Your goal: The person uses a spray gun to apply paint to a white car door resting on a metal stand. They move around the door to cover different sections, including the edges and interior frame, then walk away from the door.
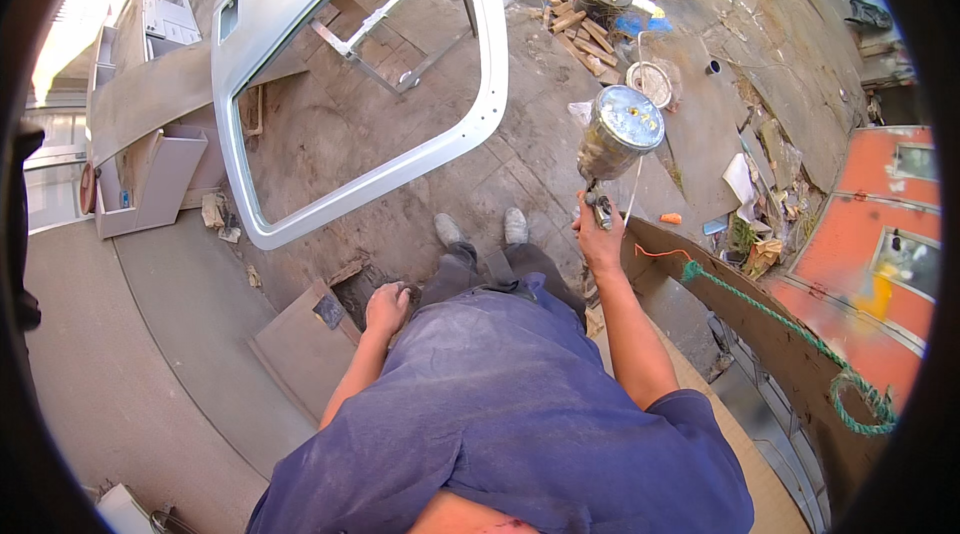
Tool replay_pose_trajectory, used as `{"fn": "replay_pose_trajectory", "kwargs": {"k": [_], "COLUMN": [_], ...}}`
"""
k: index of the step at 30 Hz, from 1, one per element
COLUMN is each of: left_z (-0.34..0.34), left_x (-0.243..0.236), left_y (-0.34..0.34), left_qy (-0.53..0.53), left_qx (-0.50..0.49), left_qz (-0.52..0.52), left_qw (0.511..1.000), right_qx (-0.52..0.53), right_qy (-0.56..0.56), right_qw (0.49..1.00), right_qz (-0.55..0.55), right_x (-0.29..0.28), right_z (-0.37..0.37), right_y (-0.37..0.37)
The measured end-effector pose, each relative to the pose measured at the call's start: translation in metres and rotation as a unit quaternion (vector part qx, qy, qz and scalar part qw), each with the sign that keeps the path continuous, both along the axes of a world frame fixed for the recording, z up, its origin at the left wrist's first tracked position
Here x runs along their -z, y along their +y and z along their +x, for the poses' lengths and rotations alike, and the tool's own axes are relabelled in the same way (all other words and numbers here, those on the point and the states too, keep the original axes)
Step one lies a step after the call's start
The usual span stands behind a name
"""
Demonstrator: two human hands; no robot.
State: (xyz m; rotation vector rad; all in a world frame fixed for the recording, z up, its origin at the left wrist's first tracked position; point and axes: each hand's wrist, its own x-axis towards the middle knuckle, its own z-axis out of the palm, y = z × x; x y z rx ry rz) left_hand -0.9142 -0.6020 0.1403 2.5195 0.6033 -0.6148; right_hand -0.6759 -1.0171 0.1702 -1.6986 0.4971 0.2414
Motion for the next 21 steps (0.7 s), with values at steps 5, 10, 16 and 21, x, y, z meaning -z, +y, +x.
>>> {"fn": "replay_pose_trajectory", "kwargs": {"k": [5,10,16,21], "left_z": [0.095,0.227,0.392,0.482], "left_x": [-0.006,0.002,0.047,0.1], "left_y": [-0.015,-0.037,-0.069,-0.114], "left_qy": [-0.046,-0.123,-0.215,-0.281], "left_qx": [0.236,0.362,0.502,0.59], "left_qz": [0.072,0.093,0.093,0.058], "left_qw": [0.968,0.919,0.833,0.755], "right_qx": [0.025,0.038,0.065,0.086], "right_qy": [-0.025,0.015,0.03,0.055], "right_qw": [0.999,0.999,0.997,0.995], "right_qz": [0.026,0.024,0.021,0.018], "right_x": [0.001,0.002,0.02,0.047], "right_z": [-0.017,-0.036,-0.066,-0.085], "right_y": [-0.012,-0.016,-0.015,-0.007]}}
